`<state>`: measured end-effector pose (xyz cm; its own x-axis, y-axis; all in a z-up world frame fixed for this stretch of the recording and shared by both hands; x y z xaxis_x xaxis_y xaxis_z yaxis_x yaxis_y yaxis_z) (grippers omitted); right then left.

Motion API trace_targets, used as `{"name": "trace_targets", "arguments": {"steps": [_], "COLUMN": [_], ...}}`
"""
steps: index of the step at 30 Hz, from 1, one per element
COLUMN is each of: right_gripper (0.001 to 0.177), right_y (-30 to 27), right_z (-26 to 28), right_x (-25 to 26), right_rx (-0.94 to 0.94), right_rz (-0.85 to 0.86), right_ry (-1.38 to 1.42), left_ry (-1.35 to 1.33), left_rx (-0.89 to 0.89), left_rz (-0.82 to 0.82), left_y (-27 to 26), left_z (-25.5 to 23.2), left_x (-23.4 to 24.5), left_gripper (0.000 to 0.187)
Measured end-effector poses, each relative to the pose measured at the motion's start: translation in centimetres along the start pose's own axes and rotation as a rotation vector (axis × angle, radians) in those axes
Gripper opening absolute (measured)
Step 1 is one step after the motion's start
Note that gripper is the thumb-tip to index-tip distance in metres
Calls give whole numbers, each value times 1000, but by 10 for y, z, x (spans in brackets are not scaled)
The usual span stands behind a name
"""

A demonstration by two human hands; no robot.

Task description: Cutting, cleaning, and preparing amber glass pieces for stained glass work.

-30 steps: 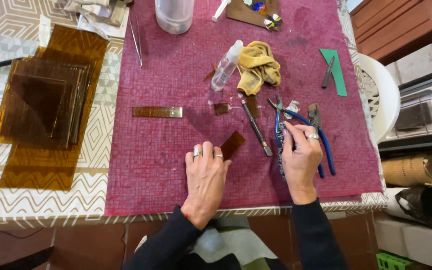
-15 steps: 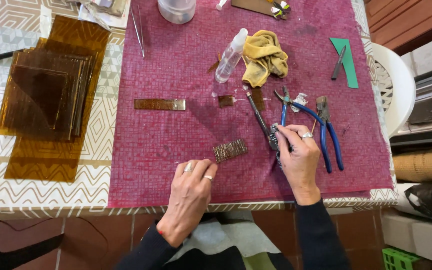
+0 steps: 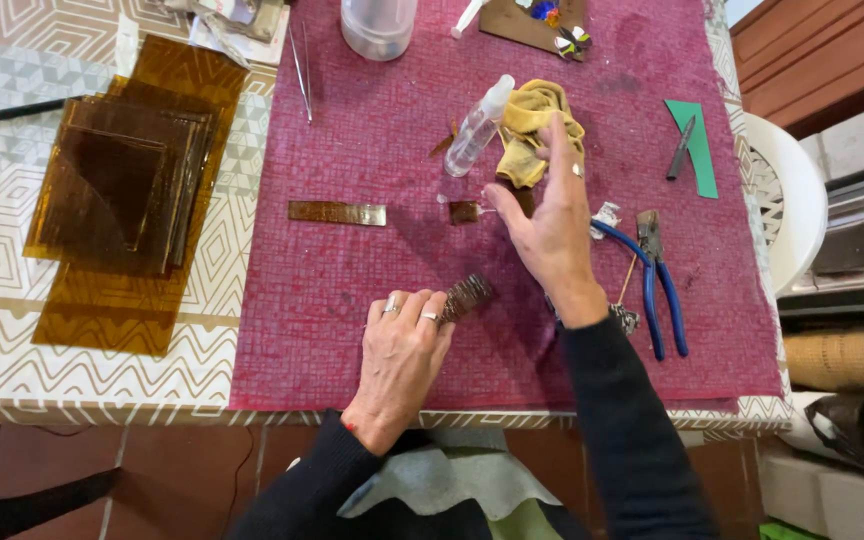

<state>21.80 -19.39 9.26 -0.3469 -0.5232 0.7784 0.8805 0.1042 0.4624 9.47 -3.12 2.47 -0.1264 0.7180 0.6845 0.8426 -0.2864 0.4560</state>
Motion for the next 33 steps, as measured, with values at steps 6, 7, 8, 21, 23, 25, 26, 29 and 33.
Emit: {"name": "trace_targets", "arguments": {"steps": [6, 7, 8, 21, 23, 25, 26, 29, 33], "right_gripper": [108, 101, 94, 78, 73, 71, 68, 64, 59], "right_y": [43, 39, 39, -82, -94, -95, -97, -95, -94], "right_z": [-17, -22, -29, 11, 17, 16, 15, 15, 10], "right_x": [-66, -75, -81, 6, -1, -7, -11, -15, -19], "right_rx": [-19, -19, -19, -292, -185, -208, -233, -288, -296], "right_rz": [2, 8, 5, 486, 579, 599, 622, 635, 605], "right_ry": [335, 345, 347, 340, 146, 98, 54, -22, -59], "left_ry": [155, 132, 103, 68, 47, 28, 11, 15, 18], "left_rx": [59, 63, 56, 187, 184, 191, 201, 205, 161], "left_rz": [-121, -74, -30, -386, -389, -400, -406, -413, -435], "left_y": [-4, -7, -6, -41, -43, -45, -47, -47, -48], "left_z": [-1, -3, -4, 52, 52, 55, 55, 54, 49], "left_x": [12, 12, 11, 87, 87, 86, 86, 90, 94], "left_gripper": [33, 33, 34, 30, 32, 31, 31, 29, 28]}}
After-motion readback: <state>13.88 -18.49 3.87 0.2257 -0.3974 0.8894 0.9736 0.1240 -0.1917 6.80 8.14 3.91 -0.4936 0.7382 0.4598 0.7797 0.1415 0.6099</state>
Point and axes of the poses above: each hand's wrist, its own y-axis towards the middle knuckle, its own x-axis out of the back of the hand, z = x × y, the point moved 6 cm from there along y, towards the middle knuckle, and after that the axes turned 6 degrees about -x, right-handed, at the moved point
